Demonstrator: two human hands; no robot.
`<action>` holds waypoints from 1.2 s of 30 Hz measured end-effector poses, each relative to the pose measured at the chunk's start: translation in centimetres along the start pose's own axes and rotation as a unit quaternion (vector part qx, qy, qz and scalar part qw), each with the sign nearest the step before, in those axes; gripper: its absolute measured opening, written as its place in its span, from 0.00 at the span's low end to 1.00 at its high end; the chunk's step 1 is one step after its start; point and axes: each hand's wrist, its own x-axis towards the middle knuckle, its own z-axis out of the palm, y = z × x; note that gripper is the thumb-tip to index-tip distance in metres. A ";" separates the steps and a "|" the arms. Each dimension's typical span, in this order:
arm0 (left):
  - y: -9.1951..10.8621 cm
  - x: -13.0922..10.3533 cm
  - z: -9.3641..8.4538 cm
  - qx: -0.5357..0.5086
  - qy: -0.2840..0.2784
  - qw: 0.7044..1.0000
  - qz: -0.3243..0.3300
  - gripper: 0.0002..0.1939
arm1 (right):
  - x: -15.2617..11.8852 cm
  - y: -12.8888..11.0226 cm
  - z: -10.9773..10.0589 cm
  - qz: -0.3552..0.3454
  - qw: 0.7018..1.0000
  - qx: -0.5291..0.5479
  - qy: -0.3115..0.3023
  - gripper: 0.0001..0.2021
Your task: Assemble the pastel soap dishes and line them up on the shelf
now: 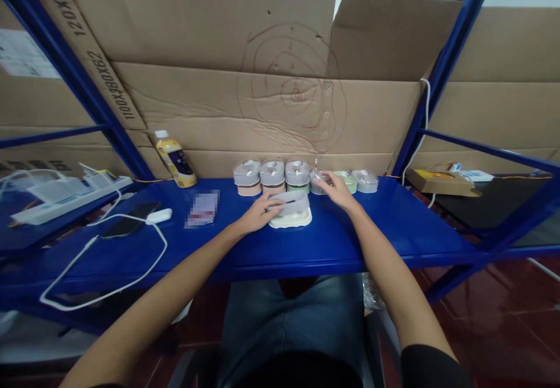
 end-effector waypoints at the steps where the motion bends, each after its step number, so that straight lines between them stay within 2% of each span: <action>1: -0.3 0.1 -0.2 -0.003 0.041 0.999 -0.009 0.23 | 0.0 0.0 0.0 -0.003 1.000 -0.003 0.009 0.29; 4: -1.0 0.4 -1.0 0.004 0.162 0.986 -0.048 0.22 | 0.1 0.1 -0.1 -0.006 0.999 0.004 0.036 0.28; 6: -1.0 0.3 -1.3 0.018 0.181 0.982 -0.058 0.21 | 0.2 0.1 -0.3 -0.003 0.999 0.010 0.048 0.28; 8: -0.6 0.1 -1.4 0.029 0.140 0.989 -0.042 0.21 | 0.2 0.1 -0.3 -0.008 0.999 0.005 0.048 0.28; 11: 0.5 -0.4 -0.9 0.038 0.046 0.998 0.000 0.20 | -0.1 -0.4 -0.1 -0.039 0.999 -0.024 0.026 0.28; 15: 1.3 -0.8 0.2 0.046 -0.021 0.999 0.009 0.26 | -1.0 -1.3 0.4 -0.119 0.989 -0.063 -0.059 0.30; 19: 1.1 -0.8 1.0 0.013 -0.012 1.000 -0.012 0.45 | -1.7 -2.0 1.3 -0.182 0.967 -0.073 -0.162 0.34; 24: 1.1 -0.5 1.4 -0.039 0.000 0.999 -0.011 0.62 | -1.9 -2.6 3.0 -0.236 0.941 -0.101 -0.219 0.35; 29: 1.2 -0.5 1.8 -0.035 0.007 0.999 -0.006 0.66 | -2.1 -3.2 3.9 -0.244 0.936 -0.109 -0.228 0.35; 36: 1.4 -0.6 2.3 -0.005 0.014 1.000 0.006 0.66 | -2.4 -3.7 3.8 -0.238 0.931 -0.128 -0.246 0.34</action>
